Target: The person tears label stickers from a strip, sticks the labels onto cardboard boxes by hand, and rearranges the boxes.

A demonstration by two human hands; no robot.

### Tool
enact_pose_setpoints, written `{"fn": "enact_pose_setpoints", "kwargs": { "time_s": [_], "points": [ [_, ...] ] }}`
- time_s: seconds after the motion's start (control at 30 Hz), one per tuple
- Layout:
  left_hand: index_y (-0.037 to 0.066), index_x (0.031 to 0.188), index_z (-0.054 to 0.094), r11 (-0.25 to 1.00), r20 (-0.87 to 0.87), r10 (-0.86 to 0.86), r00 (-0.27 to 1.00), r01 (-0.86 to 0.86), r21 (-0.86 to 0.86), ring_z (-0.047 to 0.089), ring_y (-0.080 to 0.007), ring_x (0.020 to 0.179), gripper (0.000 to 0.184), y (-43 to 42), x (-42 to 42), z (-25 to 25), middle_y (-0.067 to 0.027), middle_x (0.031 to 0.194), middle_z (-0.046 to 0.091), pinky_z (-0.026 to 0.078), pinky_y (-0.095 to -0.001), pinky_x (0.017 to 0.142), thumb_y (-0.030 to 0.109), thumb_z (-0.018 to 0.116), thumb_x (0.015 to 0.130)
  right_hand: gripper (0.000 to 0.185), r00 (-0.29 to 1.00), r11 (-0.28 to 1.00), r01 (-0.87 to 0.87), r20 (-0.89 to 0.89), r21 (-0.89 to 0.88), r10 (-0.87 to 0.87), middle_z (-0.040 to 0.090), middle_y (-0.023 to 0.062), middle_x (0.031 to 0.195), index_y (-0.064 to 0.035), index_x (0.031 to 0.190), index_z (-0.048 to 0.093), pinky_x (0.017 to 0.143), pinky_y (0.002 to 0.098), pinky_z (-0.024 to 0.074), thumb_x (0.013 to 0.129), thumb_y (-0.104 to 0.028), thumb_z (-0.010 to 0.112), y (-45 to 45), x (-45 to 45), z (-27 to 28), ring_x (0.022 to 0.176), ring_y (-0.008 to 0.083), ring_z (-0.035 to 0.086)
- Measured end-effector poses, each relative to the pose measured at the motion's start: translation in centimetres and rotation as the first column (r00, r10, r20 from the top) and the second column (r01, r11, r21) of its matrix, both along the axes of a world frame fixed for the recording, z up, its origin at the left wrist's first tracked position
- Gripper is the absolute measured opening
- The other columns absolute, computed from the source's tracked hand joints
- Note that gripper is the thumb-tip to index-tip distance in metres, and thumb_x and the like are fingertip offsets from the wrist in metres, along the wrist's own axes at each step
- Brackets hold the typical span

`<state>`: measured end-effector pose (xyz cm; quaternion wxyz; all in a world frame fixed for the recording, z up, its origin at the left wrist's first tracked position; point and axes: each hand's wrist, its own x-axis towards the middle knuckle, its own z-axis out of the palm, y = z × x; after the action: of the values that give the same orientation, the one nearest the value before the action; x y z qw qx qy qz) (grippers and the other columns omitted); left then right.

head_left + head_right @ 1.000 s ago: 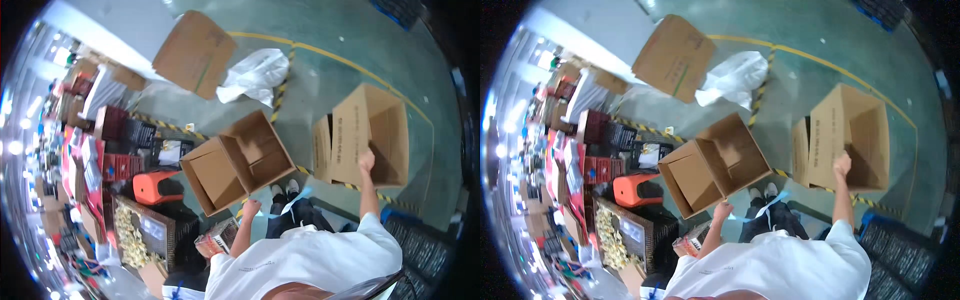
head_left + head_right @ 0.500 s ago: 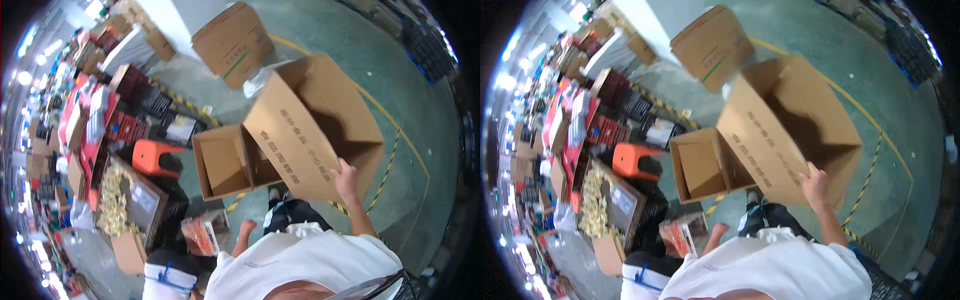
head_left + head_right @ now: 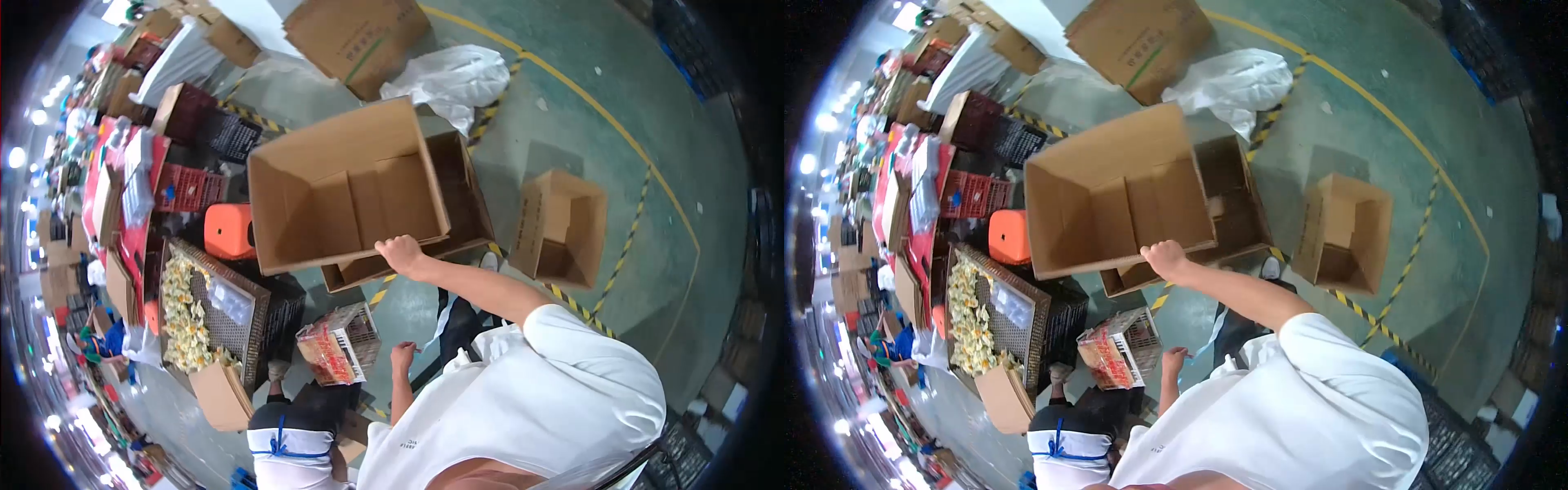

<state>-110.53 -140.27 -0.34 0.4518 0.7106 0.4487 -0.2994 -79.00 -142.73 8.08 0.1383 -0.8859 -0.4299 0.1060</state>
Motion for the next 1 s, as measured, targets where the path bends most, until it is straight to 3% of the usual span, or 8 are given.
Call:
{"fn": "enact_pose_setpoints", "kwargs": {
  "time_s": [0.23,0.33,0.6,0.67,0.73,0.87,0.93,1.0],
  "points": [
    [0.003,0.088,0.069,1.000,0.096,-0.017,0.995,0.017,-0.004,0.064,-0.0160,0.067,0.018,1.2,-2.1,-1.0,-0.0094,0.070,0.068,0.049,-0.0302,0.064,0.017,0.063,0.079,0.011,0.999,0.977,-0.006,0.040,0.215,-0.002,0.061,0.0105,0.058,-0.0119,0.056,0.061,0.046,0.0425,0.0484,0.064,-0.018,0.056,3.0,-7.3,-6.0,0.054,0.0261,0.062],
    [-0.002,0.082,0.065,0.997,0.379,0.074,0.923,-0.069,-0.027,0.061,-0.0126,0.063,0.016,1.1,3.3,2.7,-0.0095,0.065,0.065,0.048,-0.0289,0.061,0.013,0.060,0.082,0.019,0.981,0.991,-0.109,-0.170,-0.073,0.095,0.069,0.0095,0.079,-0.0088,0.076,0.071,0.064,0.0570,0.0515,0.074,-0.020,0.055,4.6,-6.7,-3.8,0.074,0.0277,0.066],
    [-0.004,0.073,0.063,0.727,0.441,-0.146,0.886,-0.206,0.655,0.053,-0.0180,0.054,0.042,7.5,21.1,18.7,-0.0108,0.053,0.057,0.042,-0.0324,0.057,0.034,0.054,0.088,0.013,0.977,0.969,-0.210,-0.009,0.131,0.212,0.067,0.0044,0.068,-0.0117,0.067,0.069,0.054,0.0475,0.0511,0.072,-0.020,0.059,0.8,-2.3,-1.5,0.067,0.0218,0.066],
    [-0.005,0.076,0.066,0.790,0.249,-0.091,0.964,-0.082,0.608,0.054,-0.0188,0.053,0.057,8.1,22.1,20.6,-0.0102,0.051,0.057,0.042,-0.0330,0.057,0.047,0.047,0.090,0.012,0.976,0.952,-0.216,0.060,0.217,0.208,0.065,0.0024,0.064,-0.0115,0.065,0.067,0.047,0.0397,0.0469,0.068,-0.020,0.060,-1.2,0.8,0.4,0.061,0.0197,0.065],
    [-0.010,0.092,0.065,0.902,0.380,0.326,0.866,-0.405,0.151,0.051,-0.0195,0.050,0.081,7.2,20.2,18.8,-0.0101,0.055,0.059,0.042,-0.0274,0.055,0.067,0.040,0.085,0.011,0.972,0.926,-0.218,0.152,0.309,0.179,0.063,0.0018,0.062,-0.0123,0.062,0.065,0.046,0.0360,0.0452,0.066,-0.020,0.059,-4.3,3.2,2.5,0.058,0.0180,0.064],
    [-0.006,0.112,0.055,0.684,0.182,0.723,0.666,-0.654,-0.323,0.053,-0.0186,0.069,0.095,1.1,21.9,18.5,-0.0054,0.076,0.058,0.041,-0.0297,0.061,0.080,0.041,0.073,0.018,0.883,0.717,-0.282,0.465,0.638,-0.067,0.054,0.0007,0.061,-0.0079,0.068,0.061,0.048,0.0336,0.0429,0.070,-0.025,0.055,-10.7,2.2,3.8,0.062,0.0170,0.059],
    [-0.001,0.103,0.056,0.542,0.342,0.835,0.431,-0.750,-0.380,0.054,-0.0223,0.079,0.065,-1.0,24.8,16.2,-0.0081,0.089,0.059,0.046,-0.0343,0.071,0.056,0.065,0.075,0.018,0.956,0.897,-0.233,0.256,0.375,0.141,0.056,0.0046,0.063,-0.0054,0.072,0.059,0.049,0.0331,0.0433,0.070,-0.023,0.055,-13.3,0.0,5.8,0.060,0.0181,0.058],
    [0.001,0.093,0.059,0.661,0.434,0.740,0.514,-0.673,-0.331,0.054,-0.0217,0.084,0.027,0.4,25.0,10.3,-0.0079,0.092,0.058,0.043,-0.0327,0.079,0.021,0.060,0.075,0.019,0.964,0.956,-0.149,0.254,0.251,0.083,0.058,0.0085,0.065,-0.0035,0.075,0.060,0.051,0.0331,0.0442,0.070,-0.021,0.055,-14.3,-1.1,6.0,0.061,0.0191,0.058]
  ]
}}
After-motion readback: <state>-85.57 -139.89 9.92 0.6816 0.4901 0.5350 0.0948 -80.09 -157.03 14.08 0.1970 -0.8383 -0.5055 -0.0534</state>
